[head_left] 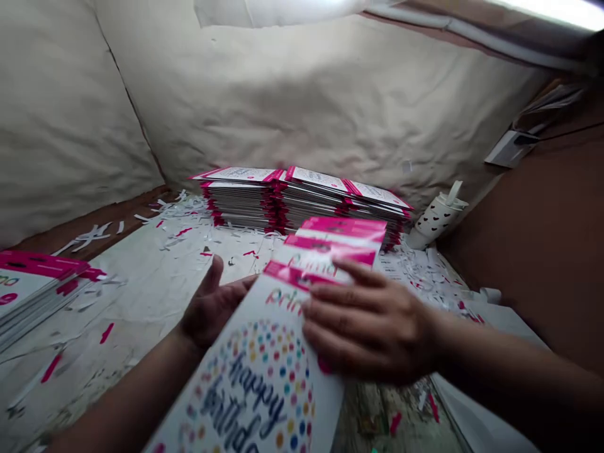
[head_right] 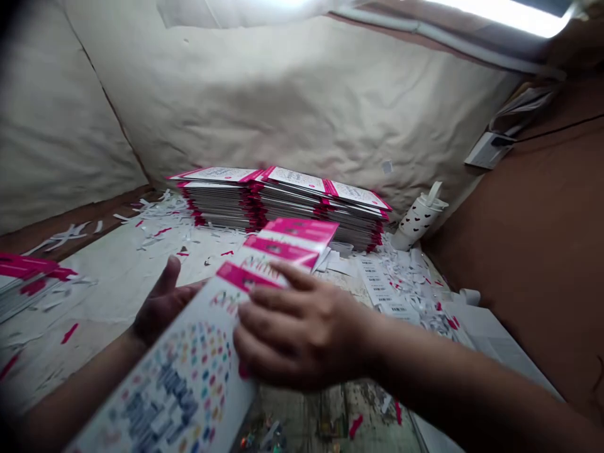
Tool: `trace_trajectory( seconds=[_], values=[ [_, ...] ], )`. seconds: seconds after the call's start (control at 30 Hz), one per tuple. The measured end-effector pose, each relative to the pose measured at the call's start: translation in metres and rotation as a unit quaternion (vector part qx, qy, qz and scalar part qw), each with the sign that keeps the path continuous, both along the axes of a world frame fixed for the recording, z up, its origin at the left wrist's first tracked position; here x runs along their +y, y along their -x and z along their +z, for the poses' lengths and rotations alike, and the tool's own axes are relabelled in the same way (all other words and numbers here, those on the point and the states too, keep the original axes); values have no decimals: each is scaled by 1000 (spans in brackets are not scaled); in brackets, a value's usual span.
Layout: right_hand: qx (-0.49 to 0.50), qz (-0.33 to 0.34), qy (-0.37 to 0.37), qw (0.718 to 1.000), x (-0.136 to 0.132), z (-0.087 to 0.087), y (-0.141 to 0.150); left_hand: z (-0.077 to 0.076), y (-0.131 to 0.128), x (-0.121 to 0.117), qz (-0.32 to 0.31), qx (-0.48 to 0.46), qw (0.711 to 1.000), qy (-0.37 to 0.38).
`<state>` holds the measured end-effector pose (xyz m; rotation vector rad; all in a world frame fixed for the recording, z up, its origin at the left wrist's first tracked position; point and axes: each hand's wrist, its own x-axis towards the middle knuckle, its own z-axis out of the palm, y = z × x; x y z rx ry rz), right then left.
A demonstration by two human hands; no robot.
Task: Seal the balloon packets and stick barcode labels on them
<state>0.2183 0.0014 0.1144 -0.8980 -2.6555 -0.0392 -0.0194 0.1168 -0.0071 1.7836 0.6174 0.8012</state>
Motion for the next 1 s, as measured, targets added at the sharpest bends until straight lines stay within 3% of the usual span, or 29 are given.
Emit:
trace_trajectory(
  seconds=[0.07,0.13,0.17,0.2,0.27,0.33,0.43,0.6,0.7,0.77,0.93,1.0],
  values=[
    [22,-9,26,999,-33,-24,-5,12,-11,-12,-90,-31,990,107],
    [163,-132,0,978,-53,-44,-17,18,-22,-29,-107,-95,971,191],
    [260,-197,-8,945,-60,-53,-23,18,-26,-38,-85,-123,970,194],
    [351,-241,4,905,-65,-61,-28,17,-29,-49,-53,-147,971,180],
    [481,-259,86,833,-73,-79,-31,12,-35,-71,-1,-168,977,133],
    [541,-249,163,787,-80,-96,-24,5,-40,-92,15,-153,985,84],
    [595,-273,155,740,-88,-116,-9,1,-48,-116,33,-133,990,17],
    [589,-253,103,761,-97,-119,1,8,-57,-138,64,-129,986,-81],
    [587,-221,138,766,-101,-118,1,5,-59,-145,106,-120,979,-123],
    [587,-213,158,765,-103,-123,3,-3,-59,-147,105,-114,980,-128],
    [590,-289,139,741,-100,-139,2,-27,-56,-133,45,-95,990,-90],
    [593,-289,143,738,-98,-145,-1,-33,-56,-127,20,-74,995,-65]
  ],
)
